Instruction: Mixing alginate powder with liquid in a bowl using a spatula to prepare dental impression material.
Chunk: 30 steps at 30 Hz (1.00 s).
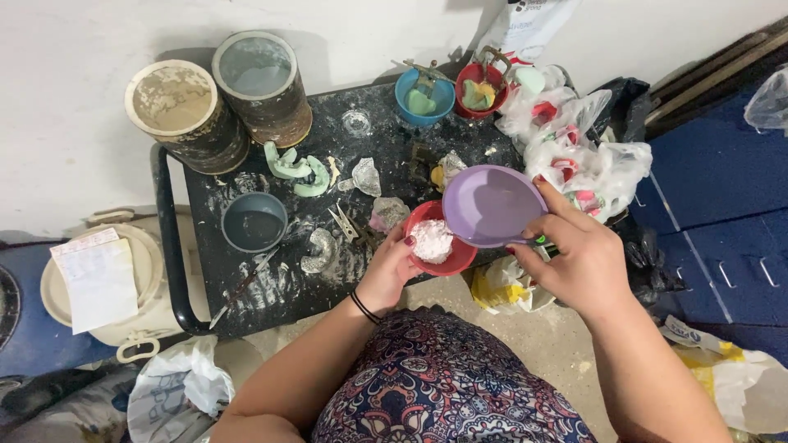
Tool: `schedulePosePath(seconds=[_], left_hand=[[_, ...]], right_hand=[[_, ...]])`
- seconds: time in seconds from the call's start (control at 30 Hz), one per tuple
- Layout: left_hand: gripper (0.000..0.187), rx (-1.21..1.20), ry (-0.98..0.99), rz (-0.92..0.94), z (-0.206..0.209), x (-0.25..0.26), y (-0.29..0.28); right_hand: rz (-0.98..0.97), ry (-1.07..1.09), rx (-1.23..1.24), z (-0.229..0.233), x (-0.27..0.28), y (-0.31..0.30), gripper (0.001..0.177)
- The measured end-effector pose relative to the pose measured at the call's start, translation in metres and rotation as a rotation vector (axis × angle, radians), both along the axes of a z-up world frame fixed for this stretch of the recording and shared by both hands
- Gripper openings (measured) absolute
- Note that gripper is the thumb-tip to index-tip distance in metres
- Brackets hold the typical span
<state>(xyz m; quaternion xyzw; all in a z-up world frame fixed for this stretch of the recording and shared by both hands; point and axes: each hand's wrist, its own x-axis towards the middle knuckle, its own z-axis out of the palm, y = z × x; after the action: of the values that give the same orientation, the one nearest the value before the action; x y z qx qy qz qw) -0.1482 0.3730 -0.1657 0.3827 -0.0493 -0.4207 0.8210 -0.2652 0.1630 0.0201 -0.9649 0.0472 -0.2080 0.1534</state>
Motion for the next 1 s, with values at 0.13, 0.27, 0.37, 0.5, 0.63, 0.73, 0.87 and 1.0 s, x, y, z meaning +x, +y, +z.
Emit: schedulePosePath(seconds=[0.13, 0.27, 0.37, 0.5, 0.63, 0.73, 0.87, 1.0], left_hand=[[0.080, -0.017, 0.011, -0.004, -0.004, 0.000, 0.003], [0.081, -0.019, 0.010, 0.002, -0.006, 0.002, 0.005], [0.080, -0.019, 0.006, 0.008, -0.002, 0.004, 0.007], [0.074, 0.000, 0.030, 0.022, 0.003, 0.004, 0.012], [0.074, -0.024, 0.040, 0.023, -0.001, 0.007, 0.014], [0.071, -0.026, 0.064, 0.051, -0.009, 0.009, 0.019], [0.073, -0.027, 0.061, 0.068, -0.024, 0.015, 0.026], [0.073, -0.036, 0.077, 0.100, -0.026, 0.018, 0.033]], right_hand=[[0.002, 0.000, -0.001, 0.001, 0.000, 0.002, 0.017], [0.009, -0.009, -0.010, 0.003, 0.003, 0.006, 0.017], [0.014, -0.019, -0.008, 0.006, 0.006, 0.010, 0.017], [0.021, -0.019, 0.007, 0.005, 0.008, 0.011, 0.017], [0.041, -0.028, 0.009, 0.002, 0.013, 0.011, 0.018], [0.057, -0.032, 0.006, 0.001, 0.018, 0.011, 0.019], [0.078, -0.012, 0.041, 0.001, 0.028, 0.011, 0.019], [0.065, 0.038, 0.354, -0.005, 0.051, 0.008, 0.021]])
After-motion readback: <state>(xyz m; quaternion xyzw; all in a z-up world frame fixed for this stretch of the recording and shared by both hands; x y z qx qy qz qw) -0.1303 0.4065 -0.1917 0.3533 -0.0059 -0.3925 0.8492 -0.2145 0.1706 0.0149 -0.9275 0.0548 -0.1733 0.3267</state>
